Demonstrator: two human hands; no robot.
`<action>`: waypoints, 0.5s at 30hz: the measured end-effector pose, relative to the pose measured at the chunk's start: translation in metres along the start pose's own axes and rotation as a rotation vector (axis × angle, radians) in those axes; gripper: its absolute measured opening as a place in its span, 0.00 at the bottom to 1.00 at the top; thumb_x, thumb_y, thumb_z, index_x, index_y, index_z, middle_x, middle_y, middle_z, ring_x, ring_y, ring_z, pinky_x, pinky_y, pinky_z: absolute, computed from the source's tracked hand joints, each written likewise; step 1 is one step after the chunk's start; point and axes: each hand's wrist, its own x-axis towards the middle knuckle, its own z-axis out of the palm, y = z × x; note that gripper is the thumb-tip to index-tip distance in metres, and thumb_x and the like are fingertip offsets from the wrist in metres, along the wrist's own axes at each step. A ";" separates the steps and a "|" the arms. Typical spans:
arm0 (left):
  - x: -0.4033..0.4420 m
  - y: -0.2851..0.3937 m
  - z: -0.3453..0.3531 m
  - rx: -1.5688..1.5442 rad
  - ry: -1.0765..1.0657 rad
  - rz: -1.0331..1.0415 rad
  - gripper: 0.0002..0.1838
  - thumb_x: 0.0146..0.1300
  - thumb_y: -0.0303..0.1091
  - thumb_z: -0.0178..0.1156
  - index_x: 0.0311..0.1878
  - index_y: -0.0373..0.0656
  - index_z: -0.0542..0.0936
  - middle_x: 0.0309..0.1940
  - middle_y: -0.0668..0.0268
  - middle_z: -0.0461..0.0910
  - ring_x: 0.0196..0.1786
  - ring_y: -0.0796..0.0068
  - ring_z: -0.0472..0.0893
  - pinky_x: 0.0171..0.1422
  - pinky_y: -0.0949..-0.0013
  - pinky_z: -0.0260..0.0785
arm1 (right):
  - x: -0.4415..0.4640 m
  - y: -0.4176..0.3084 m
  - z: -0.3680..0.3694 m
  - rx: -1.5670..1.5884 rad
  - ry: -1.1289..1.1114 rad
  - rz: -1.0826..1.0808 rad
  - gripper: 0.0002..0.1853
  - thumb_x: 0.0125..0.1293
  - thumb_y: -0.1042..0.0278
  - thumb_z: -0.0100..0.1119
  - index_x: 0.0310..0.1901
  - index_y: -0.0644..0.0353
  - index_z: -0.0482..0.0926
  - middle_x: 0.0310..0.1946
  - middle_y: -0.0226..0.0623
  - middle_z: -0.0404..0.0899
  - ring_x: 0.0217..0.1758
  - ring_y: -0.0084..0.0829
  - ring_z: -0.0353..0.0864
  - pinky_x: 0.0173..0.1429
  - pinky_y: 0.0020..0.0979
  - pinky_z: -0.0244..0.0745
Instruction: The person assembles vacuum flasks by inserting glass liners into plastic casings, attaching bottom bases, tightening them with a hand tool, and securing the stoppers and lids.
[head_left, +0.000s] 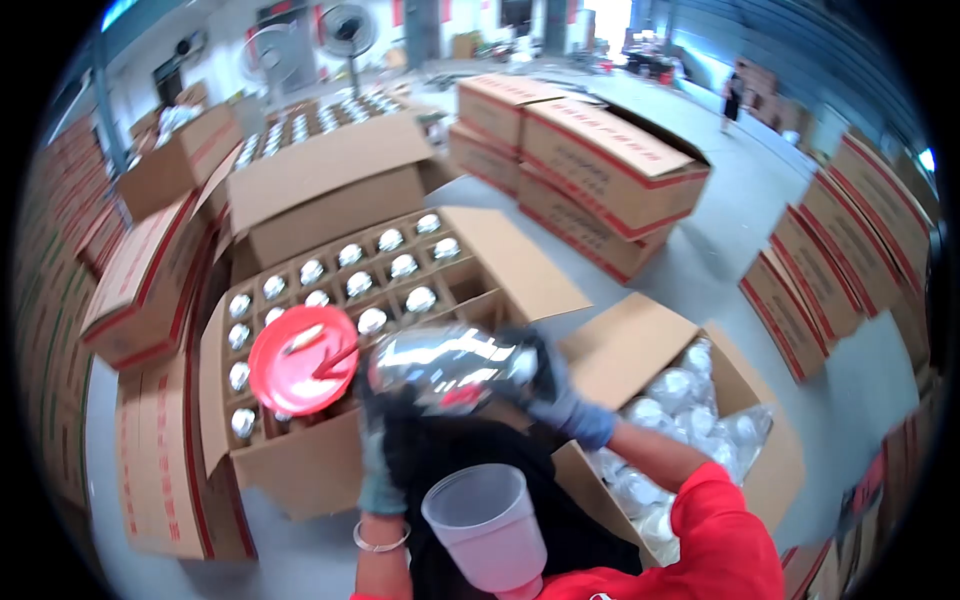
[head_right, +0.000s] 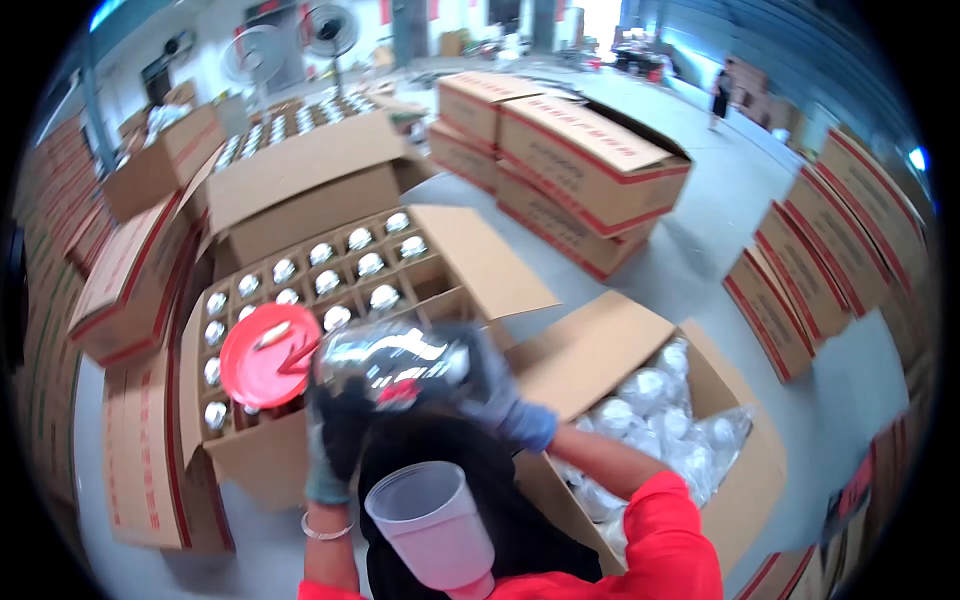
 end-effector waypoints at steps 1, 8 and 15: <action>-0.006 0.006 -0.005 0.166 0.005 -0.002 0.36 0.68 0.29 0.58 0.77 0.47 0.55 0.72 0.55 0.61 0.70 0.58 0.69 0.70 0.57 0.68 | -0.013 -0.015 0.013 -0.053 -0.008 -0.032 0.30 0.59 0.67 0.71 0.60 0.62 0.68 0.55 0.43 0.72 0.59 0.37 0.75 0.62 0.36 0.72; -0.028 0.063 0.021 0.755 0.029 0.145 0.35 0.71 0.50 0.57 0.71 0.34 0.66 0.67 0.55 0.71 0.69 0.63 0.70 0.73 0.60 0.62 | -0.067 -0.027 0.021 -0.078 -0.453 0.206 0.20 0.67 0.62 0.64 0.56 0.60 0.72 0.54 0.43 0.72 0.58 0.39 0.73 0.65 0.37 0.68; -0.118 0.050 0.019 0.925 -0.119 -0.092 0.45 0.54 0.44 0.72 0.72 0.34 0.64 0.67 0.55 0.70 0.68 0.62 0.71 0.74 0.60 0.62 | -0.168 -0.050 -0.012 -0.239 -0.252 0.302 0.28 0.67 0.55 0.65 0.62 0.62 0.70 0.59 0.45 0.72 0.64 0.41 0.71 0.69 0.40 0.66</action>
